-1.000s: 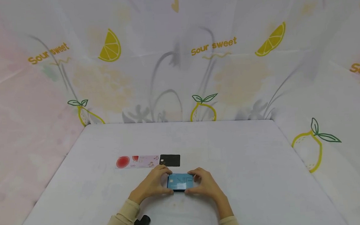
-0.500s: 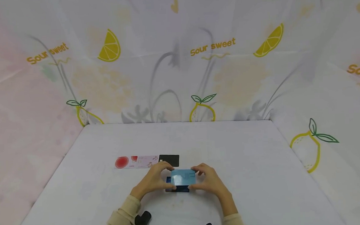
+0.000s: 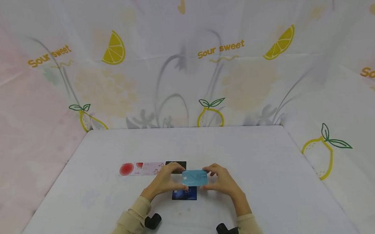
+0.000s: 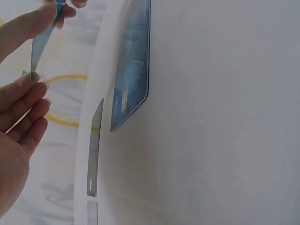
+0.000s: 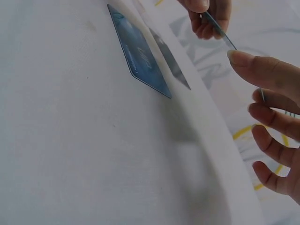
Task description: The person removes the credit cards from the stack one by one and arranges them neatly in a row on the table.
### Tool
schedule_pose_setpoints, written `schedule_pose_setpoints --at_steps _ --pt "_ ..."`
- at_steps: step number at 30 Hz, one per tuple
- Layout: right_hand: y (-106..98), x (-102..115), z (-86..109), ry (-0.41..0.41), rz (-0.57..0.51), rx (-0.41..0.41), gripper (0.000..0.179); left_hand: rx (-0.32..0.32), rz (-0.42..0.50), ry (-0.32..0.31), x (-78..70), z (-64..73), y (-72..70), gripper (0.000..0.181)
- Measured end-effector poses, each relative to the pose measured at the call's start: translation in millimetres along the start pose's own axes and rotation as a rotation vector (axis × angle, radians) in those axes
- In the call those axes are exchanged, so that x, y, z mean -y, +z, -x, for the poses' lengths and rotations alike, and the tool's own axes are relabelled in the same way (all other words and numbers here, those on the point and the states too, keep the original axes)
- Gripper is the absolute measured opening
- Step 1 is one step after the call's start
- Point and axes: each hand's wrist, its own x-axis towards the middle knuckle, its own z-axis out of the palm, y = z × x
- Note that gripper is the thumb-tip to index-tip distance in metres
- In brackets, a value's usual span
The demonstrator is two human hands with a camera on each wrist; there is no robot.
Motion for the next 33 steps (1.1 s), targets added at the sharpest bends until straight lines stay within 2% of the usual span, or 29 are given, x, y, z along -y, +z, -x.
schedule_pose_setpoints --at_steps 8,18,33 --pt "-5.0 -5.0 -6.5 0.012 -0.016 -0.012 0.056 -0.038 -0.016 0.036 2.5 -10.5 0.3 0.055" --pt "-12.6 -10.9 -19.5 0.02 -0.025 -0.017 0.056 -0.037 -0.03 0.001 3.5 -27.7 -4.3 0.056" --pt "-14.8 -29.2 -32.8 0.111 -0.011 -0.042 0.06 -0.009 -0.07 -0.047 10.2 -50.9 1.3 0.058"
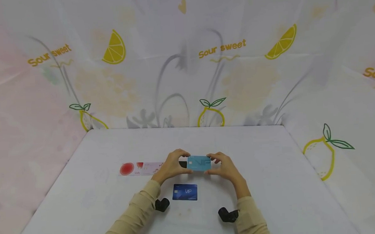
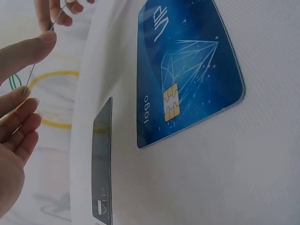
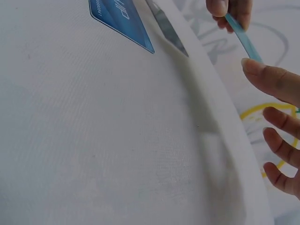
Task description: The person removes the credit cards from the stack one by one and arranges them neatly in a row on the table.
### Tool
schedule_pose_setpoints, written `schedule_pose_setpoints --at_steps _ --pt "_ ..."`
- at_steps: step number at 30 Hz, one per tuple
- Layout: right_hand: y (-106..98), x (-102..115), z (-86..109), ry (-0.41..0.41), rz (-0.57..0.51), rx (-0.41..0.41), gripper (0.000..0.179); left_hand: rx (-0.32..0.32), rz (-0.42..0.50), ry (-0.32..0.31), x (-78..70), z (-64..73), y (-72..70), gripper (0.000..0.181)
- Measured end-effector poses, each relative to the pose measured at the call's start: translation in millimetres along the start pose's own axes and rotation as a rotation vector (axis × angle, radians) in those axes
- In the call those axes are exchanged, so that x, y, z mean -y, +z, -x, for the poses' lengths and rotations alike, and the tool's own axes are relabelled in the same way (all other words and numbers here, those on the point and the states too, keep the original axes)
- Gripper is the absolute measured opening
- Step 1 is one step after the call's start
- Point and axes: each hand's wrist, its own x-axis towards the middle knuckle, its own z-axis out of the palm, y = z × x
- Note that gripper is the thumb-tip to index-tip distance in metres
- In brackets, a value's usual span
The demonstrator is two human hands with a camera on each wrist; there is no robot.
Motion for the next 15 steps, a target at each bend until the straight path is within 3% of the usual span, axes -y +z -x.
schedule_pose_setpoints --at_steps 15 --pt "-0.8 -8.3 -7.2 0.035 0.016 0.025 0.058 0.022 -0.1 0.025 6.1 -7.4 3.2 0.059"
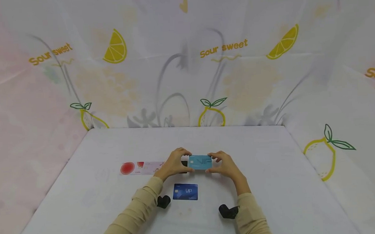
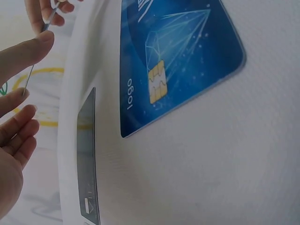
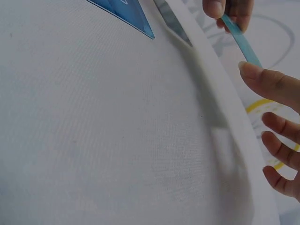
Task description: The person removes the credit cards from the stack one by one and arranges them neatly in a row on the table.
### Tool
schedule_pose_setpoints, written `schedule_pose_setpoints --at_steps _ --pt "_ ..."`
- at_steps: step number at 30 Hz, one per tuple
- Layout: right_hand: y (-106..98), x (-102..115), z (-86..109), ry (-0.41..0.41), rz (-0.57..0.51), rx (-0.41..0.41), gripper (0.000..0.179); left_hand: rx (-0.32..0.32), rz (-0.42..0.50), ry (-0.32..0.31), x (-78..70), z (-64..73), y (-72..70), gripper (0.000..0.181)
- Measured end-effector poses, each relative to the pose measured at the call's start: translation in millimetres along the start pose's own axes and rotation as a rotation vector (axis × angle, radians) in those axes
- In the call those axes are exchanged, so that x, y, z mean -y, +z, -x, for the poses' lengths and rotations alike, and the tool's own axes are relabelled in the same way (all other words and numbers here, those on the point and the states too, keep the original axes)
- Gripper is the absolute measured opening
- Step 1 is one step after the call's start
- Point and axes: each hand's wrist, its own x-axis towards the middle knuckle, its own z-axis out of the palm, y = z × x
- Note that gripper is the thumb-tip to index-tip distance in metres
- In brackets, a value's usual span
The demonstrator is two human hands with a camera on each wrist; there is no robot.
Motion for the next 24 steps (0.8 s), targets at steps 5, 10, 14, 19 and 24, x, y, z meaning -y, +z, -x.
schedule_pose_setpoints --at_steps 5,10,14,19,24 --pt "1.8 -1.5 -2.5 0.02 -0.006 0.018 0.059 0.018 -0.023 -0.035 4.3 0.3 3.7 0.059" --pt "5.4 -4.9 -5.5 0.011 0.038 0.044 0.059 0.042 -0.042 -0.066 7.5 0.4 6.1 0.057" --pt "9.3 -9.3 -7.5 -0.014 0.079 0.061 0.058 0.096 -0.076 -0.091 10.3 0.1 6.7 0.057" --pt "15.4 -10.5 -7.7 0.057 0.11 0.078 0.059 0.149 -0.1 -0.131 13.3 0.6 8.1 0.058" --pt "17.7 -7.5 -7.6 0.105 0.119 0.083 0.058 0.16 -0.113 -0.154 15.7 0.5 9.8 0.057"
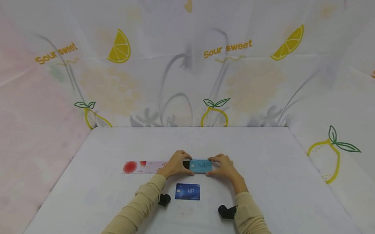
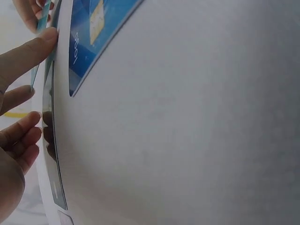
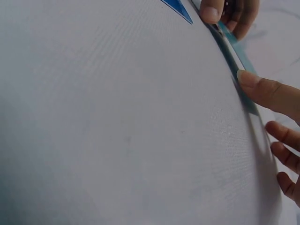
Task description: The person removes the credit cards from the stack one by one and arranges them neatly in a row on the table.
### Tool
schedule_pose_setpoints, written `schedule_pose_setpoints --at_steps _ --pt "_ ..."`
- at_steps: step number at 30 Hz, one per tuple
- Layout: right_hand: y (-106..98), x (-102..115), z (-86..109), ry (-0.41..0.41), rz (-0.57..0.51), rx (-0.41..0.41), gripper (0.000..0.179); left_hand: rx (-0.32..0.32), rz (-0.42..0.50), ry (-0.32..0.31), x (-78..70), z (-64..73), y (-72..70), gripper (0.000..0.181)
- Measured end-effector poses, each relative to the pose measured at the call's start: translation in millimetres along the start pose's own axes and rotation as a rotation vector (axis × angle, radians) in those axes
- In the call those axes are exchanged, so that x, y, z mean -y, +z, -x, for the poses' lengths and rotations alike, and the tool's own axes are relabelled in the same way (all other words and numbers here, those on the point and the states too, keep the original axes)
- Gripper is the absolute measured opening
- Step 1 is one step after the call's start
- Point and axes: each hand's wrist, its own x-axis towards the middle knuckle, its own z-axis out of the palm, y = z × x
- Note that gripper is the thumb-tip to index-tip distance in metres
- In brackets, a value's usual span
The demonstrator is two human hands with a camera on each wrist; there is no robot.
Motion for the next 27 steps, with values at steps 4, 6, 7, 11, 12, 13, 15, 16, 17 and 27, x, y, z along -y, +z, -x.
schedule_pose_setpoints --at_steps 4,6,7,11,12,13,15,16,17,27 --pt "-0.3 -0.1 -0.2 0.004 0.011 0.0 0.058 0.021 -0.008 -0.02 -1.0 -2.8 -0.4 0.057" --pt "-0.2 -0.4 -0.3 0.018 0.023 0.004 0.058 0.033 -0.014 -0.023 -1.9 -4.0 -1.3 0.057" --pt "-0.1 -0.6 -0.4 0.023 0.032 0.007 0.058 0.038 -0.013 -0.024 -2.3 -4.4 -1.9 0.057" --pt "0.3 -0.9 -1.0 0.03 0.046 0.01 0.057 0.051 -0.024 -0.023 -2.9 -4.2 -3.3 0.057" --pt "0.4 -0.9 -1.1 0.026 0.046 0.009 0.057 0.052 -0.024 -0.023 -2.8 -3.8 -3.4 0.056" --pt "0.6 -0.9 -1.1 0.023 0.047 0.01 0.057 0.055 -0.022 -0.022 -2.8 -3.4 -3.6 0.056" --pt "1.2 -0.6 -0.9 0.029 0.045 0.012 0.057 0.058 -0.025 -0.019 -2.5 -2.6 -3.5 0.056" --pt "1.6 -0.7 -0.7 0.031 0.047 0.014 0.057 0.06 -0.028 -0.016 -2.3 -2.1 -3.5 0.056" --pt "1.9 -0.8 -0.6 0.033 0.049 0.015 0.057 0.06 -0.029 -0.014 -2.2 -1.9 -3.4 0.055" --pt "5.7 -4.2 0.7 0.014 0.055 -0.012 0.058 0.043 -0.028 0.012 -0.7 -2.2 -2.9 0.054"
